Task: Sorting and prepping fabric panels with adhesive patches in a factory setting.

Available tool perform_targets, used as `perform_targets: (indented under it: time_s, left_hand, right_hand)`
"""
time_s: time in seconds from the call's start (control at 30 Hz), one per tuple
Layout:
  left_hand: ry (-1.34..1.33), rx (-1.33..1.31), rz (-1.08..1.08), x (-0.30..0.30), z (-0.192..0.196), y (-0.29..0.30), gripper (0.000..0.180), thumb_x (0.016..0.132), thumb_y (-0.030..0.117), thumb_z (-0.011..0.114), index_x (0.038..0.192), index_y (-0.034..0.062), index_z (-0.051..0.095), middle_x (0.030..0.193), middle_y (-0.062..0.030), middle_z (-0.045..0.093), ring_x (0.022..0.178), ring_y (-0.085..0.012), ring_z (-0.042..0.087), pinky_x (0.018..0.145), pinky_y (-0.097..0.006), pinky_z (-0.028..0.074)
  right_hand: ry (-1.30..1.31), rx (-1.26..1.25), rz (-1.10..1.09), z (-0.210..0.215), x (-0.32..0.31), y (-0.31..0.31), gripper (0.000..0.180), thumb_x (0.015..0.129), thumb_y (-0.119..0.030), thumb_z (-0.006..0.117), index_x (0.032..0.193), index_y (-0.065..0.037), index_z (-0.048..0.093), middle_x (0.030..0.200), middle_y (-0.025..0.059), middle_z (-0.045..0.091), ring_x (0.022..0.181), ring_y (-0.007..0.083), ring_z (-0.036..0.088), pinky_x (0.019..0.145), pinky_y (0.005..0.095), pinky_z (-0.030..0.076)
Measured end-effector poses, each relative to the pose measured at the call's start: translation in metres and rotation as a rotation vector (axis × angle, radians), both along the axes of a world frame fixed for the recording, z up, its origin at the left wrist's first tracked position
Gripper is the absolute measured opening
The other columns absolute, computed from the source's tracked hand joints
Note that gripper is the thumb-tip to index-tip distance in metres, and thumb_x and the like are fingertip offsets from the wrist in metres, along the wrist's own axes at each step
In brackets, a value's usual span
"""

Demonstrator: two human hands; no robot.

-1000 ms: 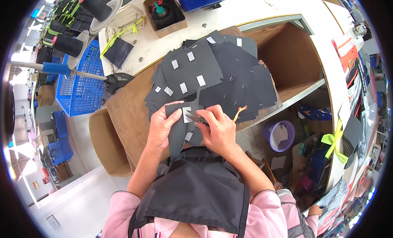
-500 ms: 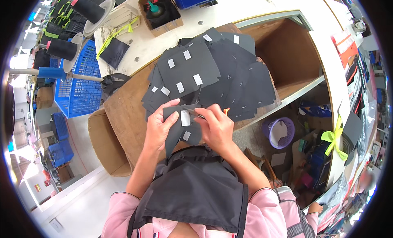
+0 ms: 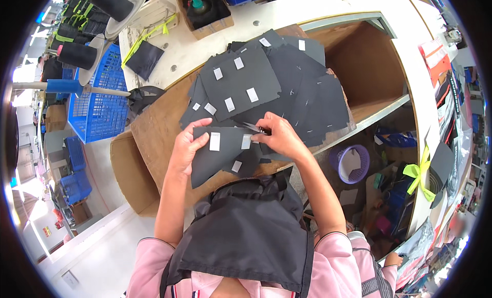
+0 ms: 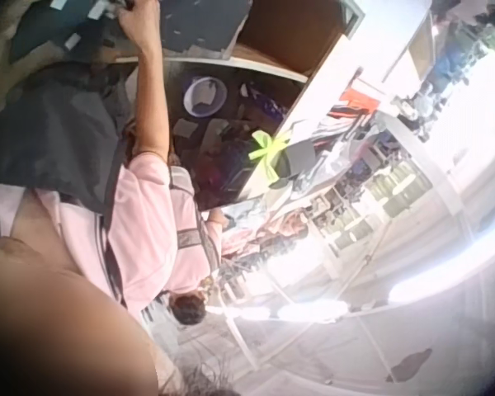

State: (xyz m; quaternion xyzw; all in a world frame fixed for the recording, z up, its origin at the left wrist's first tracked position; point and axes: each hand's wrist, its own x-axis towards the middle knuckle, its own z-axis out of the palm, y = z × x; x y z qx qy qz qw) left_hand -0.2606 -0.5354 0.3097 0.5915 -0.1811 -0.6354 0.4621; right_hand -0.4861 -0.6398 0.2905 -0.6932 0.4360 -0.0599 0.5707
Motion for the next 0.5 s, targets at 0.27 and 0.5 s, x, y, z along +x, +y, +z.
perform_targets:
  time_s: [0.27,0.5]
  left_hand:
    - [-0.833,-0.410,-0.674,-0.016,-0.013,-0.020,0.033,0.089,0.024,0.057,0.120,0.0108,0.055,0.107,-0.0097,0.060,0.105,-0.0242,0.054,0.105,-0.041,0.025]
    - [0.161,0.055,-0.260,-0.023,0.000,-0.016,0.022,0.092,0.019,0.056,0.100,0.0000,0.061,0.083,0.0016,0.061,0.073,-0.0036,0.054,0.063,-0.019,0.044]
  right_hand:
    - [-0.186,0.495,0.029,-0.002,0.007,-0.001,0.019,0.078,-0.011,0.067,0.089,0.002,0.059,0.079,-0.0004,0.046,0.067,0.0097,0.043,0.058,0.0267,0.037]
    - [-0.252,-0.224,-0.399,0.019,0.017,0.045,0.034,0.077,-0.002,0.066,0.108,-0.002,0.053,0.075,0.0011,0.048,0.065,0.0067,0.046,0.058,0.0236,0.040]
